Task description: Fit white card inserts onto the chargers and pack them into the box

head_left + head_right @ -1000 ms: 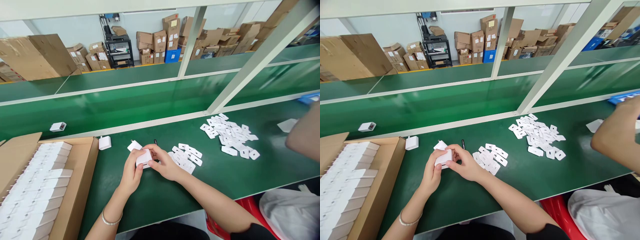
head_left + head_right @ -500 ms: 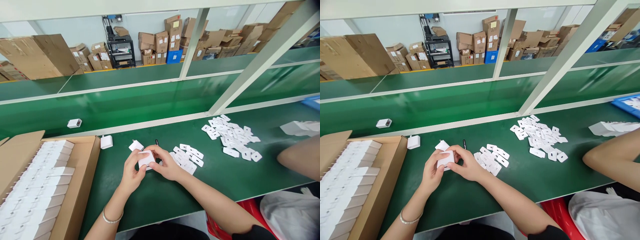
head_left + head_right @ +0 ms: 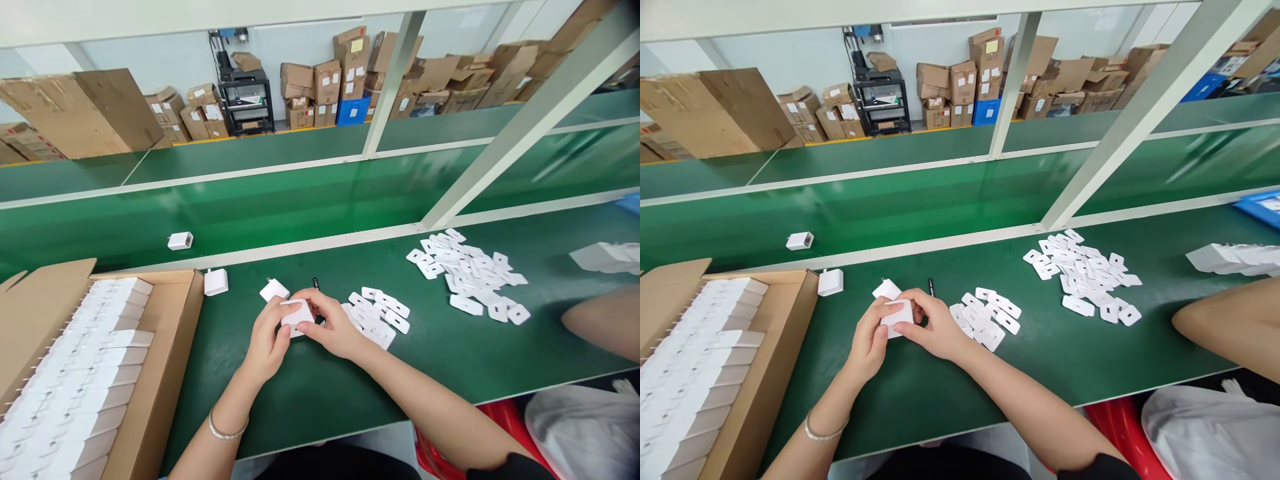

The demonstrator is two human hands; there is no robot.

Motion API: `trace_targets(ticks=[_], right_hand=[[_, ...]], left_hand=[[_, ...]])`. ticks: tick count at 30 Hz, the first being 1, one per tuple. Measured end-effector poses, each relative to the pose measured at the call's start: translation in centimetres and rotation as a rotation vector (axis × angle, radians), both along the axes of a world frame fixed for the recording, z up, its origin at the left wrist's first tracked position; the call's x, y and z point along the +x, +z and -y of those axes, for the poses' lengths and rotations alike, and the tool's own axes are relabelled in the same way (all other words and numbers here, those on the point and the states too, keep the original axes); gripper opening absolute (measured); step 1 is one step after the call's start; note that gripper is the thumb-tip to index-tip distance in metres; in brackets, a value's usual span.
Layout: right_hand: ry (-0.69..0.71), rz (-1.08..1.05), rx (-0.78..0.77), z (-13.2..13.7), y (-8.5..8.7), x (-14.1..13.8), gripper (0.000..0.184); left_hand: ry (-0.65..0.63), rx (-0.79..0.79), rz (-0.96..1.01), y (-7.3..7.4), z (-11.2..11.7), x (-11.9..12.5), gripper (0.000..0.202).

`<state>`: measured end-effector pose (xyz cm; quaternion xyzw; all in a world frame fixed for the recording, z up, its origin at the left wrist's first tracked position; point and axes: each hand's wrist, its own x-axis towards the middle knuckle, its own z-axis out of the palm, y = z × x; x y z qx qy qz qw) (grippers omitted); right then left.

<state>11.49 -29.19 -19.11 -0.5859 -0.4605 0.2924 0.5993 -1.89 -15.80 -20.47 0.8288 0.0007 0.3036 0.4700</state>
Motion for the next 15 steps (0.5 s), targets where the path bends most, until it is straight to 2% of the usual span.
trace_targets(ticks=[4,8,11,15], right_hand=[[0.076,-0.004,0.052,0.1,0.1,0.1,0.050],[0.079,0.016,0.018,0.1,0.1,0.4,0.044],[0.047,0.098,0.013,0.3,0.4,0.8,0.047],[0.034,0.276,-0.056,0.6,0.9,1.6,0.057]], left_hand=[[0.067,-0.061,0.073,-0.2,0.0,0.0,0.034],[0.072,-0.056,0.023,0.0,-0.2,0.0,0.036],[0.099,0.029,-0.041,0.2,-0.3,0.1,0.035],[0.208,0.266,-0.160,0.4,-0.5,0.2,0.031]])
